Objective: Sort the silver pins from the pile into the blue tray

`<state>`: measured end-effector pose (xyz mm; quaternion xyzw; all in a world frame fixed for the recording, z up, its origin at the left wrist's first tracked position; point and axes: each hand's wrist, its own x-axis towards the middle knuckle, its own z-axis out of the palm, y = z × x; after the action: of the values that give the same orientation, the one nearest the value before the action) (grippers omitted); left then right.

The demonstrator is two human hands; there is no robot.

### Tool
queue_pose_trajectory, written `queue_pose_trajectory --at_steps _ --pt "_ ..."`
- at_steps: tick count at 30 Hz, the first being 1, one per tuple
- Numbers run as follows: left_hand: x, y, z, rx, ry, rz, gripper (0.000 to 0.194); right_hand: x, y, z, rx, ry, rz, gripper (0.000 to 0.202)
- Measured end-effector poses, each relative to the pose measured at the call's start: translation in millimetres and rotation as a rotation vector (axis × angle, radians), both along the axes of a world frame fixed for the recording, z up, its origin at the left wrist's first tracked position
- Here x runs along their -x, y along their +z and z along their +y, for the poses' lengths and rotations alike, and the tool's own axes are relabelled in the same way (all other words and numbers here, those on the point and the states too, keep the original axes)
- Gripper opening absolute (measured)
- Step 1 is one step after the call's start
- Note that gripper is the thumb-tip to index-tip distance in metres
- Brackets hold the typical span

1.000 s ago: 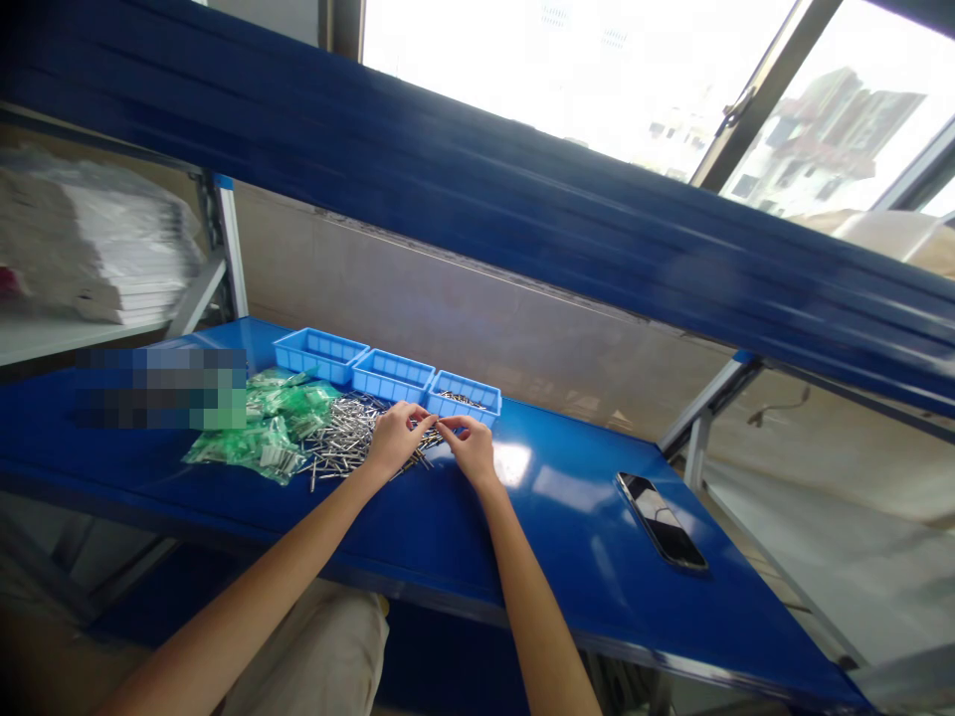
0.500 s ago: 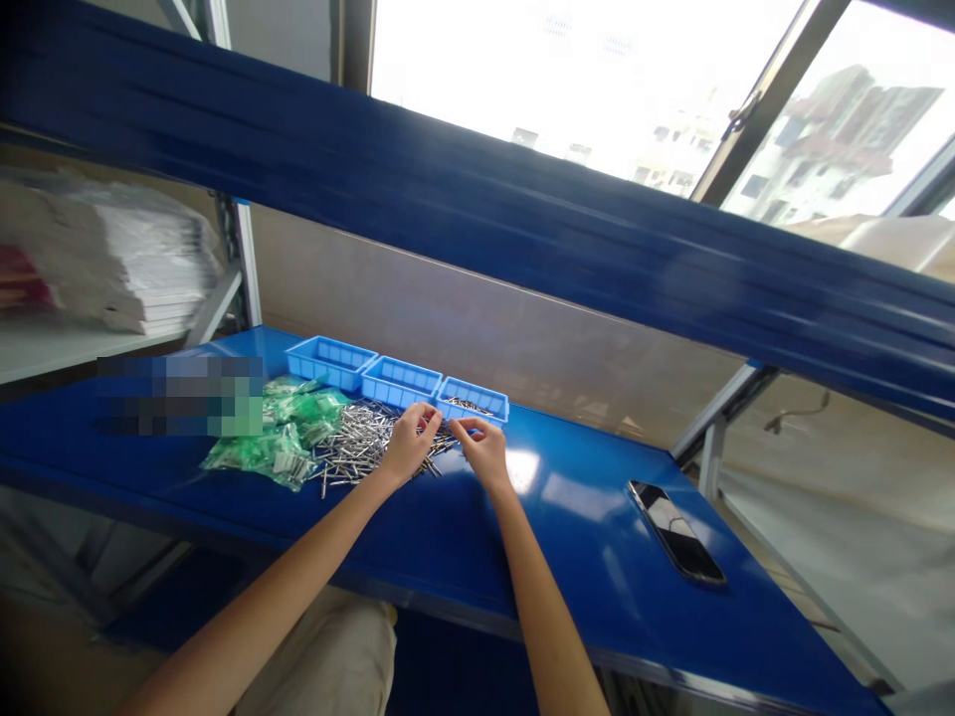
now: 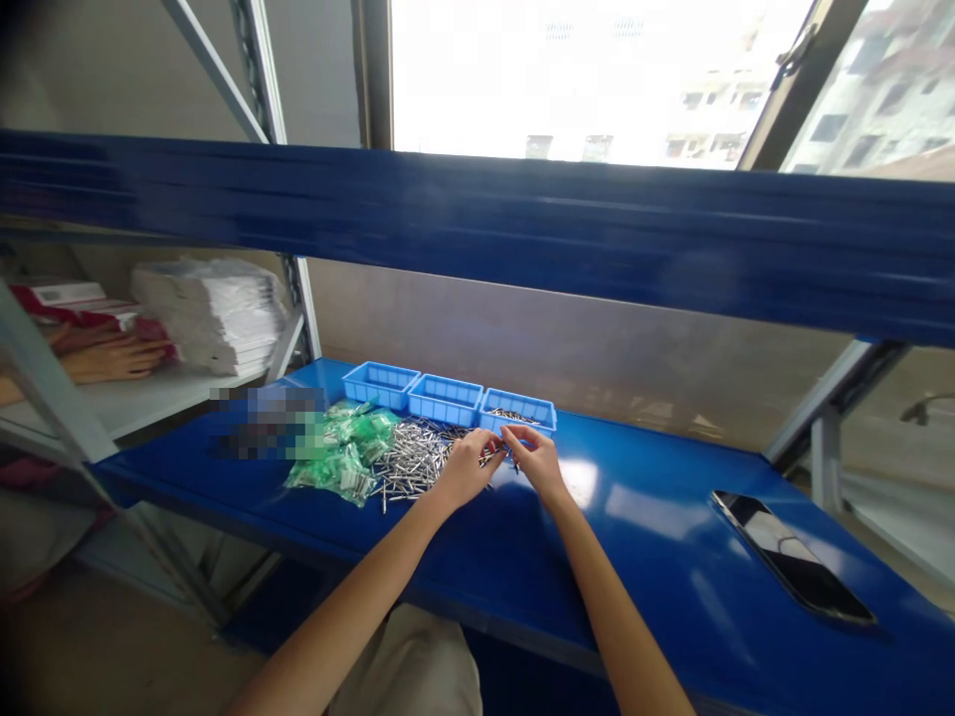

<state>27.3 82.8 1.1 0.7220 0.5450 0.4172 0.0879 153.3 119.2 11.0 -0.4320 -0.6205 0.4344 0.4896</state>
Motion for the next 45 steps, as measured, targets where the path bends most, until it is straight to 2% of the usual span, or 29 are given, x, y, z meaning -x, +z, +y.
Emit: queue_pose_trajectory --at_steps 6,11,17,22,26,30,38,45 --pt "1.4 2.8 2.0 -0.020 0.031 -0.101 0.024 1.5 0.9 1.5 0.044 0.039 0.067 0.047" --pt "4.5 3.9 5.0 -0.065 0.152 -0.230 0.034 2.9 5.1 -2.9 0.056 0.064 0.026 0.044" --pt "10.0 4.4 8.2 -0.060 0.264 -0.284 0.032 5.9 6.9 -9.4 0.062 0.171 -0.044 0.042" --pt "11.8 0.8 10.0 -0.036 0.226 -0.253 0.030 6.2 3.5 -1.7 0.098 0.088 0.088 0.042" --pt "9.6 -2.2 8.9 0.003 0.141 -0.085 0.028 3.6 -0.5 6.1 0.119 0.061 0.208 0.041" --pt "6.6 -1.2 5.4 0.016 0.113 0.030 0.028 2.0 -3.3 7.8 0.141 0.062 0.209 0.039" --pt "4.4 -0.2 3.8 0.058 0.130 -0.074 0.021 2.1 -15.0 15.5 0.167 0.130 0.074 0.043" --pt "2.6 -1.5 6.6 0.037 0.168 -0.094 0.020 0.3 -16.3 17.3 0.224 0.114 0.160 0.045"
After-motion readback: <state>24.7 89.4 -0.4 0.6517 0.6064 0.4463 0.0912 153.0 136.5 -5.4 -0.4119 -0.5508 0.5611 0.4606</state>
